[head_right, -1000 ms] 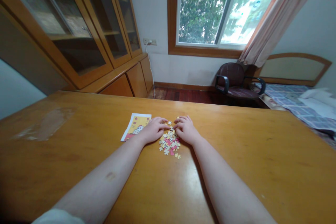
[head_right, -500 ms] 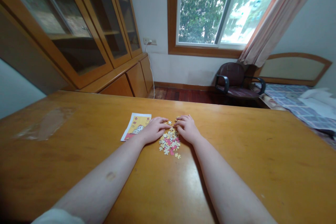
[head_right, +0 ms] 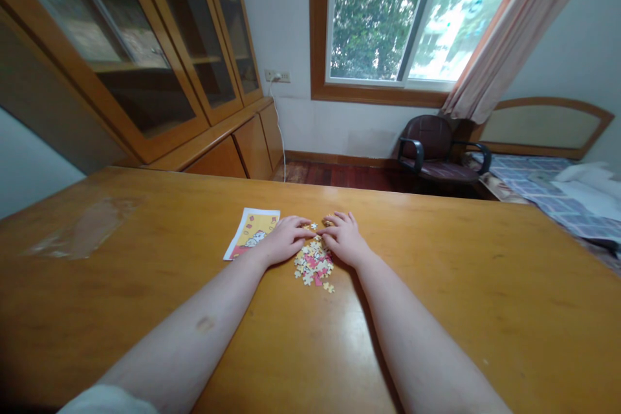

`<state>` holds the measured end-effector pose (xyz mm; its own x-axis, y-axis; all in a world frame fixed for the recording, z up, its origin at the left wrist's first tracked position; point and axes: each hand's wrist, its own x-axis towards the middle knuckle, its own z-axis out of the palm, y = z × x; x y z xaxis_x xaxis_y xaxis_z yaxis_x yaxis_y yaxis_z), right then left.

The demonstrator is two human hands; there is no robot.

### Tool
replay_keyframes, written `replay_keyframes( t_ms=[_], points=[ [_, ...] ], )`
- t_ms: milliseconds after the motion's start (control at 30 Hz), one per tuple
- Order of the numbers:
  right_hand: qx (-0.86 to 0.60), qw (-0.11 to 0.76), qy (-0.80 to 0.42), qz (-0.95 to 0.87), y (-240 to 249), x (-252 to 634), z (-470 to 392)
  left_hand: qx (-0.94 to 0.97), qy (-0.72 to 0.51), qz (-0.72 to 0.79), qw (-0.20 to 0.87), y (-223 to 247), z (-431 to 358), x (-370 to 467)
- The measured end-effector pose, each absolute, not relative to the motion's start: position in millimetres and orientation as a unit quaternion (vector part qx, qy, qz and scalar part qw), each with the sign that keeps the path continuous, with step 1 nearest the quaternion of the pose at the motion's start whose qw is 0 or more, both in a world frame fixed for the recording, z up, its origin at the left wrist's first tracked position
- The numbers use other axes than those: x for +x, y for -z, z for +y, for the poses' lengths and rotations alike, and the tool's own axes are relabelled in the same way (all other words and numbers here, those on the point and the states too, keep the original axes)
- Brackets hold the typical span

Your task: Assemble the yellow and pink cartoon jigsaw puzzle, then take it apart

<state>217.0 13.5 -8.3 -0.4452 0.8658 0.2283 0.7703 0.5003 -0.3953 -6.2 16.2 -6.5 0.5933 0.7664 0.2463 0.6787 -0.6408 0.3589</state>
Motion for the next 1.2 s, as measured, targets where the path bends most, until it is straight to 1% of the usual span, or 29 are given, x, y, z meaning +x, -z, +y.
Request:
replay_keyframes(
  t_ms=[200,333,467,633,833,1067,1200],
  points=[
    [-0.549,0.216,-0.091,-0.802,12.0,221.2,17.8,0.883,-0.193,0.412,0.113,7.4,16.5,-6.5],
    [-0.504,0.238,-0.099,-0.825,10.4,220.8,16.6,0.881,-0.210,0.408,0.117,4.0,15.5,-6.0],
    [-0.456,0.235,-0.122,-0.850,7.6,220.0,14.7,0.873,-0.221,0.422,0.108,2.4,15.5,-5.7],
    [-0.444,0.225,-0.139,-0.856,10.4,220.4,15.8,0.877,-0.203,0.422,0.109,5.6,17.1,-5.9],
    [-0.440,0.235,-0.144,-0.855,15.0,219.7,17.8,0.889,-0.186,0.404,0.107,5.7,15.9,-5.7],
    [-0.490,0.321,-0.118,-0.802,12.8,223.4,20.1,0.888,-0.186,0.405,0.110,7.4,16.1,-5.5],
    [-0.464,0.284,-0.120,-0.831,13.6,221.8,18.6,0.887,-0.190,0.407,0.111,6.6,16.1,-5.7]
  ],
)
